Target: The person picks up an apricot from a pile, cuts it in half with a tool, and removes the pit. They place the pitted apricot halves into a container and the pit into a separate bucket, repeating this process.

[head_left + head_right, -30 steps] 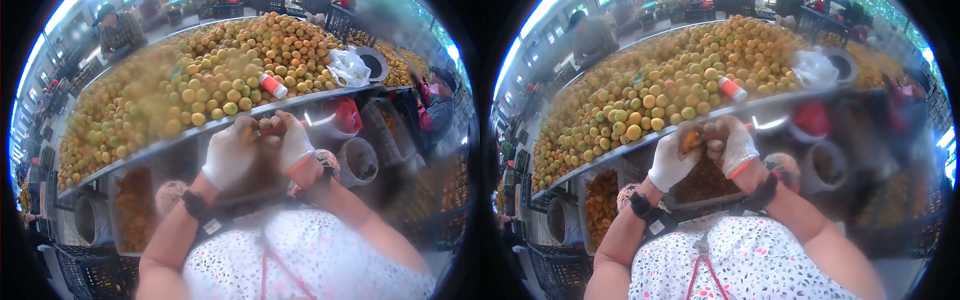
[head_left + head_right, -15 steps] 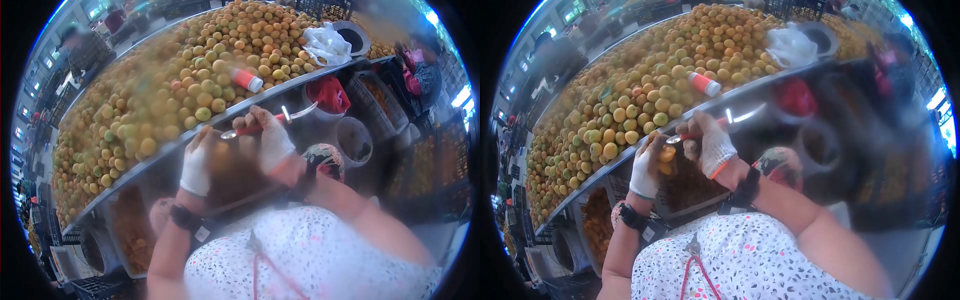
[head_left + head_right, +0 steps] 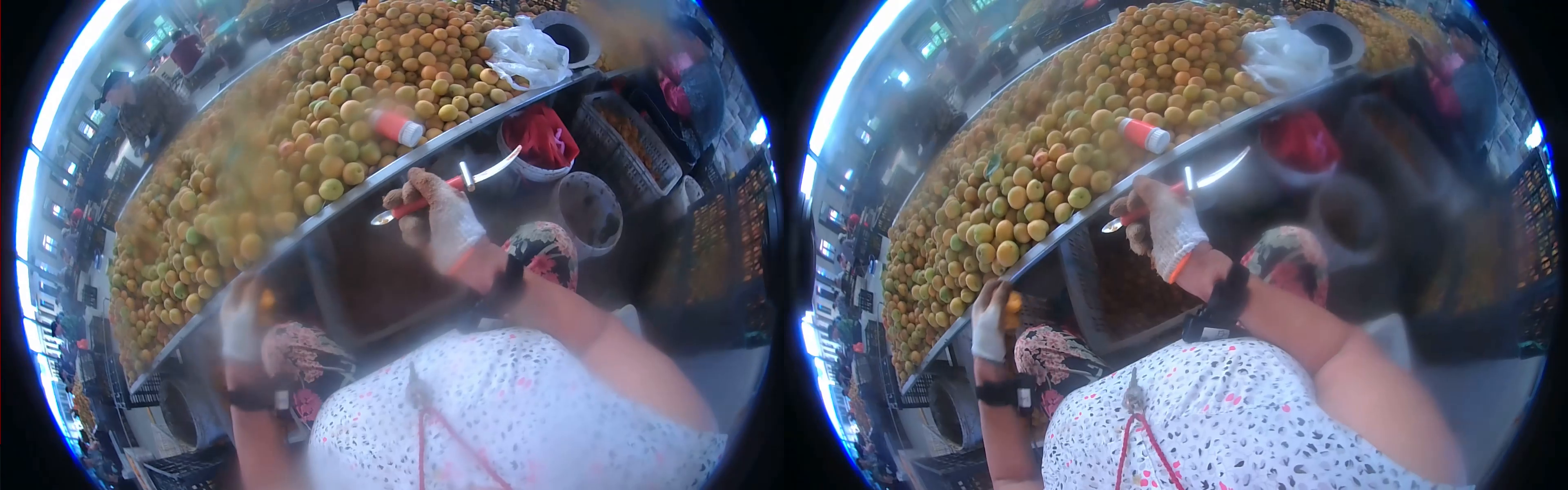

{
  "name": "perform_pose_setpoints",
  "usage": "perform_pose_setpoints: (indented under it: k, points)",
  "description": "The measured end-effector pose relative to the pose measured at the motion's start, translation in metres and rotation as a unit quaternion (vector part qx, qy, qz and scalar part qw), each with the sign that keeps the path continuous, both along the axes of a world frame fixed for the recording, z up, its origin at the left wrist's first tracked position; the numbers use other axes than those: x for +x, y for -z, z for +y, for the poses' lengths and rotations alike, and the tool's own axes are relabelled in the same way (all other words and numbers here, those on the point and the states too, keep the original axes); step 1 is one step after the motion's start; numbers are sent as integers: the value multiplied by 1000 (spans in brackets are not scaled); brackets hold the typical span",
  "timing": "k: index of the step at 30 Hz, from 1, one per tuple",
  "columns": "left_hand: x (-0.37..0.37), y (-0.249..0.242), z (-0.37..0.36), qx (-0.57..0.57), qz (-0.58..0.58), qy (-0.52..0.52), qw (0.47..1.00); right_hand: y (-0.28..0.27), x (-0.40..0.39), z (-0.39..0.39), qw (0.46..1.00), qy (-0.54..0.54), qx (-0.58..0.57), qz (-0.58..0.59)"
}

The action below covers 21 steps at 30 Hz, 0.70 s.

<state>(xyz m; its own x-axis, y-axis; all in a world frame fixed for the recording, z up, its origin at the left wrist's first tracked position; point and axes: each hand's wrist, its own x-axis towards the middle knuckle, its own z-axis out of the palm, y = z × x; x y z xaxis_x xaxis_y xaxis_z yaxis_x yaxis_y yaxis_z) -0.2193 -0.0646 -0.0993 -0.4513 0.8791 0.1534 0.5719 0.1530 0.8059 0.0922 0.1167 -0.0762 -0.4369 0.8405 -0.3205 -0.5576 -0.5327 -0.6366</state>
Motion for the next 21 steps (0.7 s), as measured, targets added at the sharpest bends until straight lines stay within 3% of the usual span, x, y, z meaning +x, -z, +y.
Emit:
perform_pose_setpoints:
  k: [2, 3, 4, 5, 6, 7, 8, 9, 10, 11, 12, 15, 18, 20, 21]
  points:
    - [-46, 11, -36, 4, 145, -25, 989, 6, -2, 2, 1000, 0, 0, 6]
    - [-79, 27, -54, 15, 153, -51, 987, 13, -7, 5, 1000, 8, 9, 18]
    - [-124, 42, -77, -44, 163, -99, 981, 20, -9, 7, 999, 16, 17, 29]
    - [-120, 33, -83, -40, 9, -217, 975, 16, -8, 5, 1000, 3, -3, 24]
    - [-179, 62, -111, -35, 56, -231, 971, 13, -8, 3, 1000, 11, -2, 28]
    - [-180, 53, -122, -41, 97, -214, 971, 9, -5, 2, 999, -7, -27, 20]
    - [-166, 29, -120, -100, 32, -310, 945, 6, -2, 3, 998, -20, -50, 14]
    - [-237, 51, -140, -119, 225, -310, 916, 52, -9, 19, 988, -89, 116, -42]
    - [-249, 36, -137, -126, 224, -345, 903, 64, -13, 23, 968, -88, 200, -125]
    - [-265, 34, -129, 7, 132, -338, 932, 43, -4, 18, 969, -74, 174, -160]
    - [-269, 10, -113, -20, 85, -343, 935, 15, 7, 12, 968, -65, 147, -195]
    - [-247, -44, -47, 8, 42, -148, 988, -4, 10, 13, 969, -25, 107, -219]
    - [-135, -101, 58, 33, 85, 11, 996, -5, 17, 20, 981, -7, 111, -162]
    - [-43, -131, 117, 21, -54, 50, 997, -11, 29, 21, 990, -10, 76, -116]
    - [-18, -132, 147, 1, -66, 75, 995, -11, 32, 25, 997, -16, 43, -69]
